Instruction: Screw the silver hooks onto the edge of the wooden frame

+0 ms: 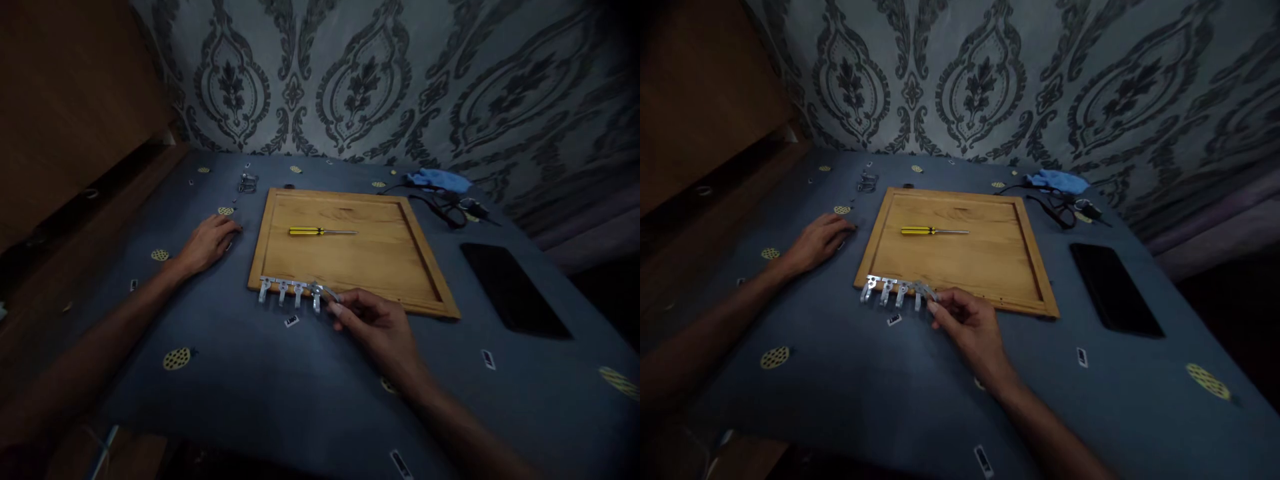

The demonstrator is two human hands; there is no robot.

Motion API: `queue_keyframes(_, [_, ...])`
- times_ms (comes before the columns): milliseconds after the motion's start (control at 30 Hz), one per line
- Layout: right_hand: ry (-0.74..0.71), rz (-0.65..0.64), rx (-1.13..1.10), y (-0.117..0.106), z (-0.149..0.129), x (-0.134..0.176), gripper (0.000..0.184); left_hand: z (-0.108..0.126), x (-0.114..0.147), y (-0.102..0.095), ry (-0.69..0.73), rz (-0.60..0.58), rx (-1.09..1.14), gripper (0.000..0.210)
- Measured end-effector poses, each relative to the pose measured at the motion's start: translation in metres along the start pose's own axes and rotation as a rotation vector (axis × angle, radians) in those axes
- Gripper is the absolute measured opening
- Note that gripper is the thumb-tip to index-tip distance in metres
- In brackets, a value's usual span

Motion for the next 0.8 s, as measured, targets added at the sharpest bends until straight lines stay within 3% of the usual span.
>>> queue_keyframes(333, [0.045, -0.027, -0.117, 0.003, 0.004, 0.005, 0.026, 0.011, 0.002, -0.009, -0.006, 0.045, -0.029, 0.035])
queue_keyframes(800, [0.013, 0.034, -0.134, 0.001, -0.001, 0.008, 0.022, 0.073, -0.006, -0.027, 0.113, 0.100, 0.075, 0.029])
Point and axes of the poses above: each hand's wrist, its own x-axis away from the middle knuckle, its own y-axis out of the palm, z = x × y, the point moved 2 cm from there along -x, towards the middle knuckle, and after that the axes turned 9 degrees about y, right-handed, at the moved point
